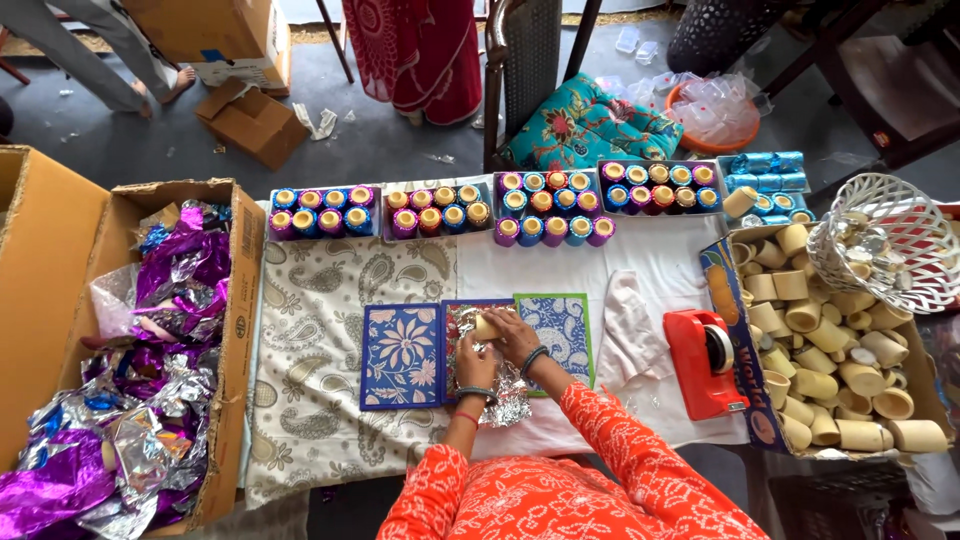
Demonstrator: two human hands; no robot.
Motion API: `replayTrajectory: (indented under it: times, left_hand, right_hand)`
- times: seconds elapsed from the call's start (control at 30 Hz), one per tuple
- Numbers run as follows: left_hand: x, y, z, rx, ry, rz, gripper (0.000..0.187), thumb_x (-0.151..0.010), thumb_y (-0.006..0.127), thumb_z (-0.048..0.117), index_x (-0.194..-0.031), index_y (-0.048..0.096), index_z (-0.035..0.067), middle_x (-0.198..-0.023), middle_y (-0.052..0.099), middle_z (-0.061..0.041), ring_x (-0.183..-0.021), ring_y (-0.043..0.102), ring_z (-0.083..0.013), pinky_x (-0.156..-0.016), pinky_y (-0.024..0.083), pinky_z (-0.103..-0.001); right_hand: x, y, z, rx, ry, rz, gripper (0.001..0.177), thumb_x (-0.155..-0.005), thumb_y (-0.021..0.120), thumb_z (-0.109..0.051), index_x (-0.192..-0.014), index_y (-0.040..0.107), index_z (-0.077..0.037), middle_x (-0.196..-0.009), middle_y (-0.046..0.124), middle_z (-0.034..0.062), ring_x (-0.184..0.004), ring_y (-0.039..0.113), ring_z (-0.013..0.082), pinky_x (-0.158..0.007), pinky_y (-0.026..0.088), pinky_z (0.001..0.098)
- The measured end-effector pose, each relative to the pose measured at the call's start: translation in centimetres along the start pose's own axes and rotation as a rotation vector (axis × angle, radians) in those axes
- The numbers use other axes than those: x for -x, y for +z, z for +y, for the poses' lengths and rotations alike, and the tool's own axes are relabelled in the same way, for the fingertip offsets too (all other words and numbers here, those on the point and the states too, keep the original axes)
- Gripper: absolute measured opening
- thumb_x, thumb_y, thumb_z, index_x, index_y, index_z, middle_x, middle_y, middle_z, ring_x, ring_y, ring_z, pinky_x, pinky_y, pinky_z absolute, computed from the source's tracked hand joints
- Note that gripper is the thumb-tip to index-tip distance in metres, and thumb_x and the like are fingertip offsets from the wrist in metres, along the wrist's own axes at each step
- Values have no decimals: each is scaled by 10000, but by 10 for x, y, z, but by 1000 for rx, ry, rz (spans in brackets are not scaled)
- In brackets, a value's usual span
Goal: The person wraps small clay cups and decorative items in white paper and silver foil, then places them into a blue and green patterned folder.
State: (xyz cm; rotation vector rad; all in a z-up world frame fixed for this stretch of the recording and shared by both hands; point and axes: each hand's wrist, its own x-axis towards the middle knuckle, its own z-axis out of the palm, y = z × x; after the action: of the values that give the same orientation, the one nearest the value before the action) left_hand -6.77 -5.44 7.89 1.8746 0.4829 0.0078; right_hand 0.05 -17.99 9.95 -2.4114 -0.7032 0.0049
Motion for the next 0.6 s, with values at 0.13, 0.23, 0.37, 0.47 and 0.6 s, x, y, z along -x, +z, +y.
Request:
replayTrajectory:
  times: [0.13,0.23,0.37,0.47,0.6]
  left_hand:
    - [-32,19,-51,-123,127,138,392,-856,781,197,-1184,665,16,-1047,711,-178,-881,713,-291,-768,577,-398]
    - [-39,15,-42,-54,11,47,296,-898,759,238,-1099,717,24,-883,772,-135,-707,747,-229,-663,585,-356]
    - [-45,18,-47,171,-117,-28,237,-938,723,243,-1039,722,29,-800,783,-81,-575,753,-177,-516,591,-317]
    - [-47,21,-54,236,-126,-51,192,-934,719,212,-1043,728,54,-807,791,-66,-607,762,-143,-535,597,-294]
    - [-42,18,-51,243,-124,-29,181,-931,731,209,-1011,746,47,-796,795,-74,-618,758,-123,-529,587,-288]
  right_hand:
    - [0,-4,-3,26,13,-28,670,-775,790,-121,-1407,569,-125,-1451,584,89,-1322,530,321,-1109,446,410]
    - [-1,-5,-5,56,16,-43,674,-777,784,-113,-1417,573,-133,-1464,580,78,-1336,526,322,-1124,437,409]
    - [-3,-10,-12,53,25,-40,686,-780,786,-110,-1428,562,-127,-1466,579,85,-1343,513,327,-1131,420,410]
    - [-9,-18,-15,-3,29,-83,692,-788,771,-86,-1438,534,-110,-1436,578,119,-1342,506,333,-1122,415,416]
    - [-16,-14,16,-157,110,-145,648,-713,772,-68,-1334,605,-147,-1361,606,109,-1272,526,319,-1062,458,396]
